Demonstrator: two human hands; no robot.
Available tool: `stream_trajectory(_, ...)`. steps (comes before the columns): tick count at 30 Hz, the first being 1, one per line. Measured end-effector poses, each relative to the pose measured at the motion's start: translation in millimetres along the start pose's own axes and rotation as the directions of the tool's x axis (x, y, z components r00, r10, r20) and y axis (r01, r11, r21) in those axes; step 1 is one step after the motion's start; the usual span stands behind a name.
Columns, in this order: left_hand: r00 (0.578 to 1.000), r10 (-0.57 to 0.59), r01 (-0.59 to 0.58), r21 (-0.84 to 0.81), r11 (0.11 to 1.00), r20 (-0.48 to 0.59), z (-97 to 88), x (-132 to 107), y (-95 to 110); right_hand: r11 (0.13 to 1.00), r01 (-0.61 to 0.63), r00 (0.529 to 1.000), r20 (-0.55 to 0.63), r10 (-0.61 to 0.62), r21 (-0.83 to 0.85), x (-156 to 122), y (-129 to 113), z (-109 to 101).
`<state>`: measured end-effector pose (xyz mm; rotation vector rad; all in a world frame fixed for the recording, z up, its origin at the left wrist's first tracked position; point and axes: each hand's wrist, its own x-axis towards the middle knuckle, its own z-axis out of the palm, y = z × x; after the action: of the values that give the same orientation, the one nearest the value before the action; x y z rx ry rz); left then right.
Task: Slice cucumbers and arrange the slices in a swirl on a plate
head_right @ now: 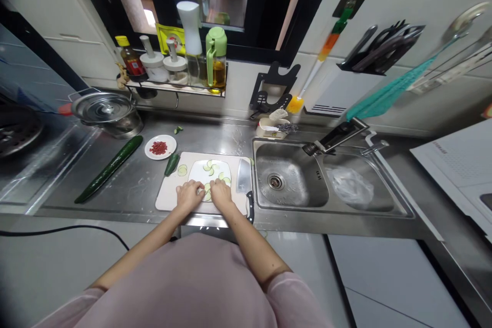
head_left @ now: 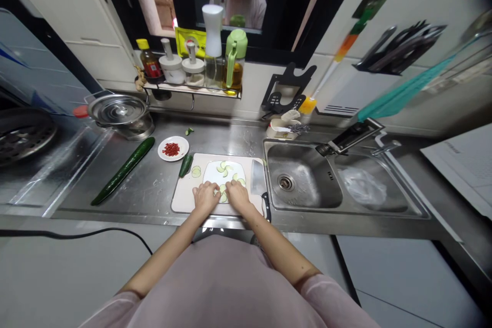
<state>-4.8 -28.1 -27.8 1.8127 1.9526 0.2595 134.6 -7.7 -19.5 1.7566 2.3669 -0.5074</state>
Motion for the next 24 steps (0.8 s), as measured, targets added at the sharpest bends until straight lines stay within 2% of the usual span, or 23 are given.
stream_trajectory(9, 1.0, 0.016, -0.016, 0.014, 1.0, -0.005, -0.5, 2, 2, 0.997, -0.07, 0.997, -0.025, 0.071, 0.018, -7, 7, 3)
stream_trajectory(24, 1.0, 0.005, -0.006, -0.025, 1.0, -0.019, 4.9, 3, -1, 0.999, -0.047, 0.999, -0.011, 0.047, 0.013, -11, 7, 2)
